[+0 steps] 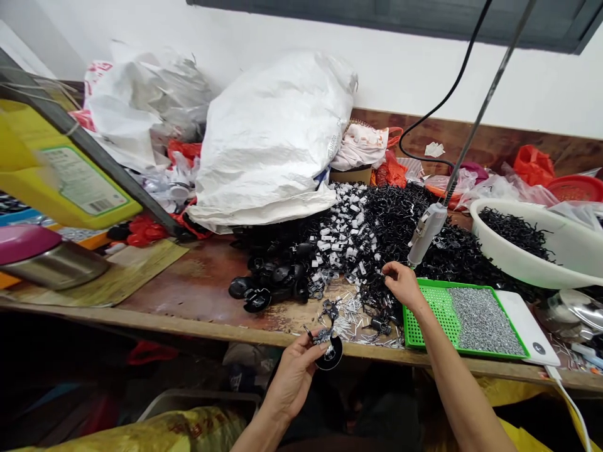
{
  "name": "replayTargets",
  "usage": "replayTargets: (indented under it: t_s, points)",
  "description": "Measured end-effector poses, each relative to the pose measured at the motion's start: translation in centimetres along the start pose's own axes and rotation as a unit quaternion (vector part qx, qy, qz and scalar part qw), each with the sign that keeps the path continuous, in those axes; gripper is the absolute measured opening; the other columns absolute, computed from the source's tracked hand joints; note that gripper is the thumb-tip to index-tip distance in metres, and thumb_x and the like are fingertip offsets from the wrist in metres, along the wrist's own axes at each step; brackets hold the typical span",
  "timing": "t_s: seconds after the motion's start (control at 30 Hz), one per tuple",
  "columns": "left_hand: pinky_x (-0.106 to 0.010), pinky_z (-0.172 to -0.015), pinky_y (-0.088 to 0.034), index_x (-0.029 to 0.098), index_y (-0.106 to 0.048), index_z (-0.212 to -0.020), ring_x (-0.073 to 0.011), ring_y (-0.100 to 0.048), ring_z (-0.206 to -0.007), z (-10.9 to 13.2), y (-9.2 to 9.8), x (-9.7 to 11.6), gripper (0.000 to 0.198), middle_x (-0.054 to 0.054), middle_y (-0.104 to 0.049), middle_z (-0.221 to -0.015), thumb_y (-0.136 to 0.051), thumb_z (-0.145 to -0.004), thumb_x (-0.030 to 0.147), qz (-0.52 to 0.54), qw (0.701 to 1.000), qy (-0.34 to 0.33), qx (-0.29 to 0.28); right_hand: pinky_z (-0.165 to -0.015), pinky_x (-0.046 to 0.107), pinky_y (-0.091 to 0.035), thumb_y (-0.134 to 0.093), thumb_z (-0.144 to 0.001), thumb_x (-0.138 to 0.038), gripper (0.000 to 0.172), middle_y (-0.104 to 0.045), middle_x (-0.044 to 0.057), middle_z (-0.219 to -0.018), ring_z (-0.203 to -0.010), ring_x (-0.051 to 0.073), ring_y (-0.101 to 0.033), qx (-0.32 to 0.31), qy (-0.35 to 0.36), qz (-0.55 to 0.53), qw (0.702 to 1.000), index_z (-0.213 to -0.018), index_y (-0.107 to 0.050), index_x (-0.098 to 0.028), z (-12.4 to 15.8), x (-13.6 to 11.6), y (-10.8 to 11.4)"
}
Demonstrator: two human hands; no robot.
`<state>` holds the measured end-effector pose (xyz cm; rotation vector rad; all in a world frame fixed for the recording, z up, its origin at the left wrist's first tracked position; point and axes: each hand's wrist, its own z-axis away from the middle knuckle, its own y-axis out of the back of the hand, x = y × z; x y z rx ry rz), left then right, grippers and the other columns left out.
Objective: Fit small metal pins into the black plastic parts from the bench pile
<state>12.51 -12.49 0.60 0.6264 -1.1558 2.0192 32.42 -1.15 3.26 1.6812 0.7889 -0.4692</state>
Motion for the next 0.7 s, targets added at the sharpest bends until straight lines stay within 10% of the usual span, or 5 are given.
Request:
replayTargets:
  t_s: [0.7]
  points:
    - [-0.017,-0.054,-0.039,0.013,-0.064,-0.068,-0.0076,-0.052,-0.056,-0.2,0.0,-0.1,0.024,0.001,-0.064,-0.062,-0.070,-0.044,0.012,-0.004,1.000,-0.003,-0.006,-0.069,0.027,-0.045,-0.040,-0.060,-0.003,0.032,-0.055,0.006,-0.089,-0.078,0.015,-0.054,-0.014,0.036,0.070,0.997,-0.084,-0.057,-0.016,-1.1,-0.7,0.2]
